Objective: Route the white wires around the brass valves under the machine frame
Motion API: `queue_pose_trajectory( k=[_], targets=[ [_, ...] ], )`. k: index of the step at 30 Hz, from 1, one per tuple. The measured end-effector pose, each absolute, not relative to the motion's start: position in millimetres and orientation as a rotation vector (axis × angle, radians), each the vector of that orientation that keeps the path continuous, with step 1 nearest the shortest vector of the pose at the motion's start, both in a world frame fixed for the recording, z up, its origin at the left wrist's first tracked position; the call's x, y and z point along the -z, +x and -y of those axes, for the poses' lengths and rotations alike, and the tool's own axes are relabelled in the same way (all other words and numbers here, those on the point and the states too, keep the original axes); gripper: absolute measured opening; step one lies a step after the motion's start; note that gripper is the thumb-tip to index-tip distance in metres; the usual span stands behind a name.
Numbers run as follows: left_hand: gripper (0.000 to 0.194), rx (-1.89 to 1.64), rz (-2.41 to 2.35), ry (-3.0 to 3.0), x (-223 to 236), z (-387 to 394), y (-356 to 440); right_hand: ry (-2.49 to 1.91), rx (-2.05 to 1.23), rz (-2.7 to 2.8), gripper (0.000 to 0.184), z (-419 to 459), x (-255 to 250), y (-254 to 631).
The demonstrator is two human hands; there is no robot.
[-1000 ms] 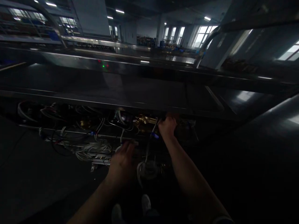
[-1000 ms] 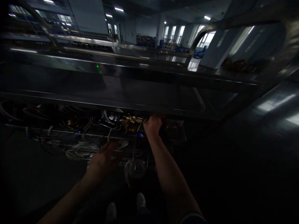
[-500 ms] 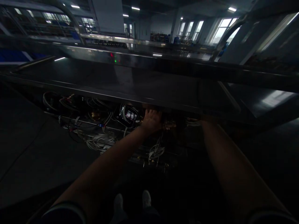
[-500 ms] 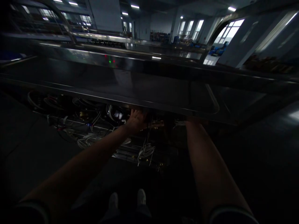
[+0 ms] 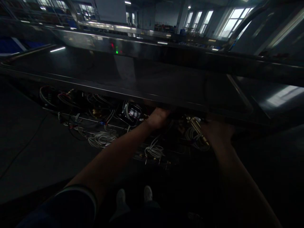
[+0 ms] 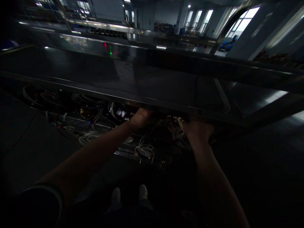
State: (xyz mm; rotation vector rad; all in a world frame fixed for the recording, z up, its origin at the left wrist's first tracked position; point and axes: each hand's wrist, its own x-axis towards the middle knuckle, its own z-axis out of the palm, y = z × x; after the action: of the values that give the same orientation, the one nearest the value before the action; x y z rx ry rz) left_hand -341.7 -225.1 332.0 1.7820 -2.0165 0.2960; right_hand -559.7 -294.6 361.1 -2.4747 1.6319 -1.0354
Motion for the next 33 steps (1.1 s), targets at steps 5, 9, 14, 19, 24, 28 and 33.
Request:
queue_pose_trajectory(
  k=[5,9,14,19,24,28,33],
  targets=[
    [0.034,-0.272,1.973,1.907,-313,230,-336,-2.287,0.761,-1.857,0.043,248,-363,-580],
    [0.028,-0.32,1.953,1.802,-300,219,-335,-2.127,0.806,-1.907,0.037,236,-365,-589],
    [0.028,-0.381,1.808,1.56,-276,188,-345,-1.948,0.866,-1.929,0.032,230,-371,-604],
    [0.028,-0.433,1.723,1.515,-255,169,-357,-1.942,0.898,-1.931,0.03,225,-376,-602],
    [0.031,-0.182,1.902,1.26,-240,149,-401,-2.011,0.849,-2.014,0.028,225,-381,-599],
    [0.053,0.278,1.939,1.2,-239,156,-450,-2.066,0.786,-2.001,0.028,232,-382,-604],
    [0.027,0.971,1.732,1.2,-254,149,-469,-2.215,0.659,-2.144,0.034,227,-389,-585]
  ],
)
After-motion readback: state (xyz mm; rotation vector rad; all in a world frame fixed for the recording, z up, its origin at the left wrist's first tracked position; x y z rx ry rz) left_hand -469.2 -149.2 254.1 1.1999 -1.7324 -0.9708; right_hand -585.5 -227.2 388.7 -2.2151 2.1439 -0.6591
